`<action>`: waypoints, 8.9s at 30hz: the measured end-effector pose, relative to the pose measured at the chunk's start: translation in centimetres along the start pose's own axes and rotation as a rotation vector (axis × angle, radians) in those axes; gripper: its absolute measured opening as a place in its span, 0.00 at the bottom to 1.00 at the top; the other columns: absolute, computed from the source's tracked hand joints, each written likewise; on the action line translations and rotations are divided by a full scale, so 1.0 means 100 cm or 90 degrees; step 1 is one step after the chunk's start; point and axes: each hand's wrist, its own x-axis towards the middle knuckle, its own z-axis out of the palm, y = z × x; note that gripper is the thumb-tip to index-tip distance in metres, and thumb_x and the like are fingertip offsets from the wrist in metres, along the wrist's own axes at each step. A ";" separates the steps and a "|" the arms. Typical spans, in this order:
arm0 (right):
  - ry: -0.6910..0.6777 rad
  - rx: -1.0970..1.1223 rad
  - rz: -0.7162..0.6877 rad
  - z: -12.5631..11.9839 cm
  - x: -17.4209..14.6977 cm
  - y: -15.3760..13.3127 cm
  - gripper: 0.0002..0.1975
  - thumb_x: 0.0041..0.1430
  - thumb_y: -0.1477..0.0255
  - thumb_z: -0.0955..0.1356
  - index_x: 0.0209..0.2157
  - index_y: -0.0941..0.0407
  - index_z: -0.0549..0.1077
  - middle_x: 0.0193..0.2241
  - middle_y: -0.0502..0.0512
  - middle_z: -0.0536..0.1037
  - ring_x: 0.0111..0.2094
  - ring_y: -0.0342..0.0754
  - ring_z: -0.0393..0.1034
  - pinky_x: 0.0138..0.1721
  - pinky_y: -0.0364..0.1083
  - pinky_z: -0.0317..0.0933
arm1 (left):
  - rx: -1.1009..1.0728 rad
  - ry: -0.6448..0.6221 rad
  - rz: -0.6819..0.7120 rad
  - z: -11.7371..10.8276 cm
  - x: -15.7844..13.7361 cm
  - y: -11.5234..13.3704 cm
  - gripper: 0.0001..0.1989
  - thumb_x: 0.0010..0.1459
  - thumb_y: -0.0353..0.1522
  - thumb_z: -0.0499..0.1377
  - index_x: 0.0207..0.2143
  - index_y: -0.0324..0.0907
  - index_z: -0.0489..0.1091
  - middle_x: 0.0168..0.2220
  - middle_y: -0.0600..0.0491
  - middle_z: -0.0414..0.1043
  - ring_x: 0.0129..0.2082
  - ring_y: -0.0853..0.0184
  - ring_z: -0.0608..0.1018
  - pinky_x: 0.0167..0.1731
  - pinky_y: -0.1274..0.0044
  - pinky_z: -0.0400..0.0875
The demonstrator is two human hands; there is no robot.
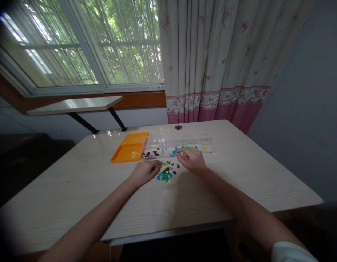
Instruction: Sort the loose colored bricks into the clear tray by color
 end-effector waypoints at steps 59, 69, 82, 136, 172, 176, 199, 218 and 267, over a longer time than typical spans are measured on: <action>-0.295 -0.001 0.078 0.022 -0.009 -0.017 0.08 0.55 0.68 0.64 0.31 0.52 0.74 0.16 0.46 0.69 0.17 0.39 0.59 0.22 0.39 0.48 | -0.189 0.015 -0.080 0.004 0.010 0.008 0.12 0.55 0.35 0.51 0.34 0.39 0.72 0.23 0.53 0.72 0.23 0.69 0.71 0.23 0.81 0.58; -0.106 0.035 -0.083 0.025 -0.014 -0.018 0.09 0.54 0.66 0.65 0.33 0.54 0.75 0.15 0.45 0.71 0.17 0.37 0.61 0.25 0.38 0.52 | -0.834 0.010 -0.201 0.004 0.013 0.019 0.18 0.43 0.42 0.62 0.26 0.33 0.71 0.24 0.51 0.72 0.22 0.73 0.69 0.24 0.82 0.60; -0.049 0.022 -0.147 0.026 -0.015 -0.020 0.07 0.55 0.69 0.65 0.29 0.54 0.75 0.17 0.45 0.74 0.17 0.37 0.63 0.25 0.39 0.53 | -0.864 0.015 -0.217 0.005 0.013 0.021 0.16 0.39 0.39 0.66 0.24 0.33 0.74 0.22 0.50 0.73 0.20 0.73 0.70 0.23 0.82 0.61; 0.093 0.007 -0.123 0.001 -0.006 0.000 0.09 0.53 0.67 0.65 0.25 0.54 0.75 0.09 0.42 0.62 0.13 0.36 0.58 0.23 0.38 0.54 | -0.362 -0.194 0.022 -0.020 -0.010 -0.004 0.11 0.47 0.36 0.59 0.32 0.39 0.71 0.17 0.60 0.57 0.18 0.76 0.59 0.18 0.84 0.50; -0.298 -0.263 0.188 -0.066 0.015 0.113 0.10 0.53 0.66 0.64 0.32 0.52 0.75 0.23 0.51 0.76 0.23 0.44 0.67 0.24 0.40 0.50 | -0.194 -0.105 0.061 -0.020 -0.010 -0.007 0.09 0.50 0.27 0.52 0.29 0.39 0.72 0.22 0.56 0.68 0.21 0.74 0.67 0.23 0.84 0.58; -0.325 -0.278 0.240 -0.069 0.014 0.120 0.11 0.53 0.66 0.63 0.33 0.53 0.76 0.26 0.54 0.77 0.26 0.46 0.68 0.25 0.41 0.51 | -0.152 -0.101 0.061 -0.021 -0.010 -0.008 0.10 0.51 0.27 0.51 0.31 0.40 0.72 0.23 0.55 0.70 0.22 0.73 0.68 0.24 0.84 0.59; -0.505 -0.034 -0.039 0.005 -0.008 -0.009 0.14 0.58 0.68 0.60 0.43 0.51 0.71 0.38 0.52 0.77 0.39 0.46 0.70 0.38 0.41 0.57 | -0.119 -0.099 0.120 -0.010 -0.008 -0.004 0.18 0.53 0.27 0.50 0.46 0.45 0.68 0.42 0.53 0.73 0.39 0.67 0.74 0.38 0.79 0.66; -0.526 -0.061 0.006 0.002 -0.002 -0.014 0.12 0.58 0.68 0.61 0.42 0.52 0.70 0.29 0.52 0.77 0.31 0.45 0.70 0.31 0.41 0.54 | -0.098 -0.084 0.088 -0.013 -0.008 0.005 0.17 0.56 0.28 0.47 0.46 0.43 0.68 0.42 0.52 0.73 0.38 0.67 0.74 0.38 0.79 0.66; -0.092 0.040 -0.060 0.011 -0.009 -0.010 0.13 0.57 0.64 0.61 0.31 0.55 0.75 0.13 0.46 0.66 0.17 0.38 0.60 0.26 0.38 0.55 | -0.142 0.018 0.062 -0.009 -0.005 0.020 0.11 0.58 0.33 0.49 0.37 0.42 0.71 0.33 0.52 0.71 0.30 0.71 0.72 0.30 0.81 0.64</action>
